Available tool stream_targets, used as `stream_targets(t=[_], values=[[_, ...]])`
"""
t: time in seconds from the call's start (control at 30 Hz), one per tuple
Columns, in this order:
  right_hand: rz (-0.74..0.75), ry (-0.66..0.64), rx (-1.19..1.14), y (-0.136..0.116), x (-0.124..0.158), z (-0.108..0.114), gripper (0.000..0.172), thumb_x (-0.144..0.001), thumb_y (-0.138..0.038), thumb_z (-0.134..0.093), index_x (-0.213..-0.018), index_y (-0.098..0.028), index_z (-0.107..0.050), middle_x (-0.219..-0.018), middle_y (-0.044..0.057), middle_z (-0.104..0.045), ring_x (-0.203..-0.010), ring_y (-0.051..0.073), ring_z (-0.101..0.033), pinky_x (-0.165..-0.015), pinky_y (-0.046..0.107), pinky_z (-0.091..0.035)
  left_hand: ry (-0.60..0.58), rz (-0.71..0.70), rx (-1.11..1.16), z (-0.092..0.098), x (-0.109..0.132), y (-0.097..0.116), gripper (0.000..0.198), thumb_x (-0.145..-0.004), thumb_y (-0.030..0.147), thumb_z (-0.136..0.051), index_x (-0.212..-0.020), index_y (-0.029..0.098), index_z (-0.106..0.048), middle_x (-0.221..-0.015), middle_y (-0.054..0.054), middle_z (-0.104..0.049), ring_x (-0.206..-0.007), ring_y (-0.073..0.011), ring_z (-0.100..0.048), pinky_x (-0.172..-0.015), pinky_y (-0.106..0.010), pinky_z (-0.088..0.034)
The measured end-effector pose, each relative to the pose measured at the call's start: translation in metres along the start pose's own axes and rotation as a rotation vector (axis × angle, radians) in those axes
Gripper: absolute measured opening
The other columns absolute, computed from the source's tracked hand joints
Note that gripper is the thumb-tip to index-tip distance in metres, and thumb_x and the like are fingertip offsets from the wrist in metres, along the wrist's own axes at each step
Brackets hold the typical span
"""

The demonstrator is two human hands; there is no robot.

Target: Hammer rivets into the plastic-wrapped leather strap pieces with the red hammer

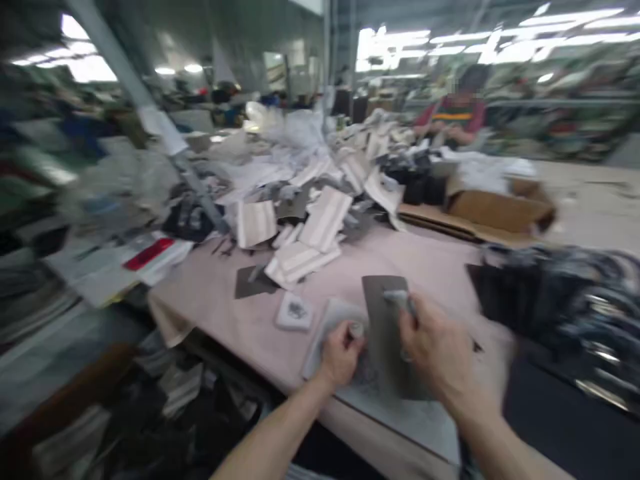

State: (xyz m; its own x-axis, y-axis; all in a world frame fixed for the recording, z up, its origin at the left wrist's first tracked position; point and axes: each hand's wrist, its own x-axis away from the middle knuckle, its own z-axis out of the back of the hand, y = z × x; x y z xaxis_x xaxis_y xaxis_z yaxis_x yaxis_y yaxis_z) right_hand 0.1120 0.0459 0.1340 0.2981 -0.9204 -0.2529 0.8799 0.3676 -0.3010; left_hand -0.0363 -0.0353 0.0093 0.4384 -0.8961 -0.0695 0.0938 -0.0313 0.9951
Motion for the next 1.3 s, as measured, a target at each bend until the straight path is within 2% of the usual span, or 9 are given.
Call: stream_targets(t=[0.17,0.3,0.47,0.63,0.77,0.9,1.07,1.17,1.3], values=[[-0.266,-0.192,0.090,0.017,0.097,-0.030,0.045,-0.099,-0.034,-0.039,-0.136,-0.017,-0.060,-0.095,0.013,-0.074,-0.085,0.031,-0.072,-0.073,0.038,-0.052,0.010,0.003,0.146,-0.001,-0.001,-0.023,0.032,-0.085,0.045,-0.067,-0.098,0.015,-0.066,-0.089,-0.008,-0.070,-0.083,-0.0226,-0.065,-0.075,-0.030,-0.051],[-0.281,-0.213,-0.052,0.018,0.139,-0.056,0.046,-0.102,-0.030,-0.037,-0.141,-0.015,-0.055,-0.122,0.012,-0.070,-0.101,0.028,-0.071,-0.081,0.036,-0.055,-0.061,0.015,0.176,-0.003,-0.003,-0.009,0.036,-0.083,0.047,-0.071,-0.099,0.014,-0.067,-0.094,-0.009,-0.072,-0.086,-0.0214,-0.066,-0.078,-0.029,-0.051],[-0.320,-0.331,-0.114,0.007,0.142,-0.052,0.044,-0.103,-0.027,-0.038,-0.141,-0.012,-0.055,-0.121,0.013,-0.070,-0.106,0.030,-0.069,-0.087,0.039,-0.054,-0.248,-0.033,0.255,-0.045,-0.018,0.016,0.029,-0.082,0.038,-0.072,-0.098,0.016,-0.064,-0.093,-0.006,-0.072,-0.086,-0.0190,-0.067,-0.080,-0.027,-0.051],[-0.344,-0.365,-0.258,0.013,0.141,-0.047,0.044,-0.101,-0.032,-0.041,-0.135,-0.011,-0.060,-0.116,0.016,-0.071,-0.109,0.033,-0.068,-0.093,0.044,-0.052,-0.353,0.015,0.307,-0.077,-0.025,-0.002,0.029,-0.078,0.035,-0.073,-0.097,0.015,-0.063,-0.091,-0.007,-0.073,-0.085,-0.0194,-0.068,-0.079,-0.028,-0.051],[-0.336,-0.181,-0.443,0.046,0.143,-0.042,0.055,-0.101,-0.049,-0.034,-0.131,-0.014,-0.063,-0.128,0.013,-0.066,-0.119,0.028,-0.062,-0.101,0.040,-0.049,-0.345,0.013,0.281,-0.075,-0.026,-0.016,0.029,-0.081,0.038,-0.071,-0.096,0.015,-0.063,-0.092,-0.008,-0.073,-0.084,-0.0191,-0.067,-0.080,-0.028,-0.050],[-0.444,-0.041,-0.067,0.101,0.147,-0.037,0.050,-0.099,-0.045,-0.037,-0.120,-0.011,-0.066,-0.112,0.017,-0.066,-0.102,0.032,-0.064,-0.086,0.042,-0.050,-0.361,-0.001,0.274,-0.071,-0.025,-0.018,0.027,-0.084,0.038,-0.071,-0.097,0.015,-0.063,-0.092,-0.007,-0.073,-0.086,-0.0197,-0.067,-0.082,-0.029,-0.050],[-0.483,-0.241,0.161,0.143,0.154,-0.041,0.043,-0.101,-0.039,-0.047,-0.126,-0.007,-0.060,-0.116,0.021,-0.061,-0.107,0.033,-0.061,-0.088,0.040,-0.047,-0.379,-0.022,0.238,-0.072,-0.025,-0.018,0.025,-0.086,0.037,-0.069,-0.096,0.016,-0.064,-0.093,-0.007,-0.072,-0.086,-0.0197,-0.066,-0.083,-0.029,-0.050],[-0.546,-0.358,0.095,0.138,0.150,-0.041,0.042,-0.103,-0.043,-0.047,-0.128,-0.011,-0.055,-0.122,0.018,-0.059,-0.110,0.031,-0.061,-0.087,0.039,-0.046,-0.381,-0.025,0.235,-0.072,-0.026,-0.018,0.025,-0.085,0.038,-0.070,-0.095,0.016,-0.064,-0.092,-0.007,-0.072,-0.086,-0.0200,-0.066,-0.083,-0.030,-0.050],[-0.546,-0.443,0.098,0.121,0.141,-0.040,0.026,-0.104,-0.038,-0.044,-0.109,-0.016,-0.056,-0.111,0.014,-0.061,-0.102,0.031,-0.063,-0.077,0.036,-0.041,-0.376,-0.029,0.224,-0.072,-0.025,-0.016,0.026,-0.085,0.039,-0.069,-0.095,0.015,-0.064,-0.091,-0.007,-0.072,-0.086,-0.0202,-0.067,-0.083,-0.030,-0.050]])
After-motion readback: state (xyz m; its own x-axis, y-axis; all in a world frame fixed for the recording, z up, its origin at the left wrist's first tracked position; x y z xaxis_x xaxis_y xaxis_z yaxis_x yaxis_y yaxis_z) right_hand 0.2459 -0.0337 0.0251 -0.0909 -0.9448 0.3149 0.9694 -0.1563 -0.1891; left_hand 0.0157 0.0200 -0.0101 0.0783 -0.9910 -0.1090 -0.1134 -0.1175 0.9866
